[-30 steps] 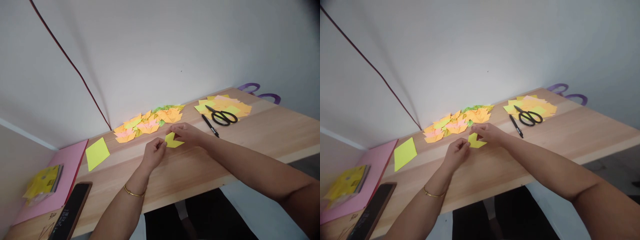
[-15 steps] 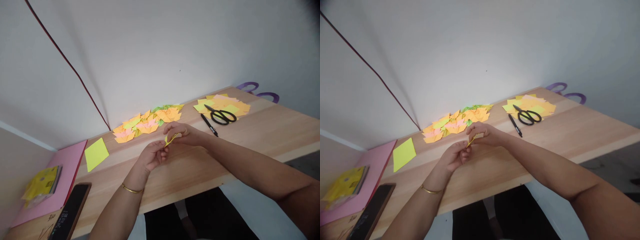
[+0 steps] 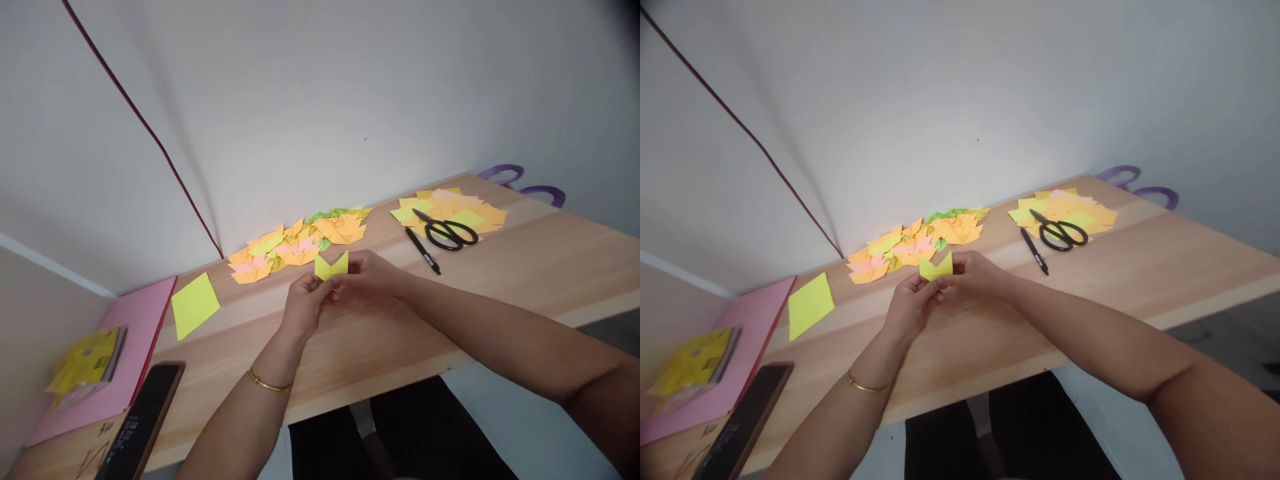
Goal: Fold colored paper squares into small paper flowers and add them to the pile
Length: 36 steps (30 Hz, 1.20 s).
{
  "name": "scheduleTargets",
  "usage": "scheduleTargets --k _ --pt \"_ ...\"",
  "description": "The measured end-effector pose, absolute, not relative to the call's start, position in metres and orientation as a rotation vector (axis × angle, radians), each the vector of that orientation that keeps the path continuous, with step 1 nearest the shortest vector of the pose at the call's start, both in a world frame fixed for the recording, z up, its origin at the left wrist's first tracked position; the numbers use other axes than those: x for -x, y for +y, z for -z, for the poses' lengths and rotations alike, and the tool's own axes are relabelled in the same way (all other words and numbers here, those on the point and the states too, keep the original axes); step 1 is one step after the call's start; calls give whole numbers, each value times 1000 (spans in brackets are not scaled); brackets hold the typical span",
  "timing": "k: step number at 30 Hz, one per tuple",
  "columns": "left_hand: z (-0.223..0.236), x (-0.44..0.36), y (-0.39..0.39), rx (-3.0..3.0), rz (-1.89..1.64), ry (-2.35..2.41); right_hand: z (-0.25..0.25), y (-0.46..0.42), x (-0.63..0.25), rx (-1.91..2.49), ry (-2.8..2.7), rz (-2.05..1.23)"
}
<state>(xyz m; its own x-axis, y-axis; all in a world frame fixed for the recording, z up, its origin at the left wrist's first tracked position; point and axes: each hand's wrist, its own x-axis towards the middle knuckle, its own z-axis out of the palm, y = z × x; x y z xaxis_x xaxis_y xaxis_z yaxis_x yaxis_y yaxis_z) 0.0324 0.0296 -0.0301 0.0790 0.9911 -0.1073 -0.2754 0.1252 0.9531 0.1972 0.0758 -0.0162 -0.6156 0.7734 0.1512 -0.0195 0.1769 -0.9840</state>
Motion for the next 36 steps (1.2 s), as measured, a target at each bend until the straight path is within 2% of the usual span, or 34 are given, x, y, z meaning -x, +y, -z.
scheduleTargets --k 7,16,23,28,36 --pt "30 -32 29 -1067 -1175 1001 16 75 -197 824 -1886 -1323" --pt "31 -29 29 -1189 -1152 1134 15 75 -197 680 -1804 -1478" --pt "28 -29 28 -1250 -1121 1152 13 79 -200 964 -1830 -1261" --pt "34 -27 29 -1294 -1095 1216 14 79 -202 855 -1818 -1345" --pt "30 -28 29 -1306 -1066 1177 17 80 -200 1027 -1811 -1267"
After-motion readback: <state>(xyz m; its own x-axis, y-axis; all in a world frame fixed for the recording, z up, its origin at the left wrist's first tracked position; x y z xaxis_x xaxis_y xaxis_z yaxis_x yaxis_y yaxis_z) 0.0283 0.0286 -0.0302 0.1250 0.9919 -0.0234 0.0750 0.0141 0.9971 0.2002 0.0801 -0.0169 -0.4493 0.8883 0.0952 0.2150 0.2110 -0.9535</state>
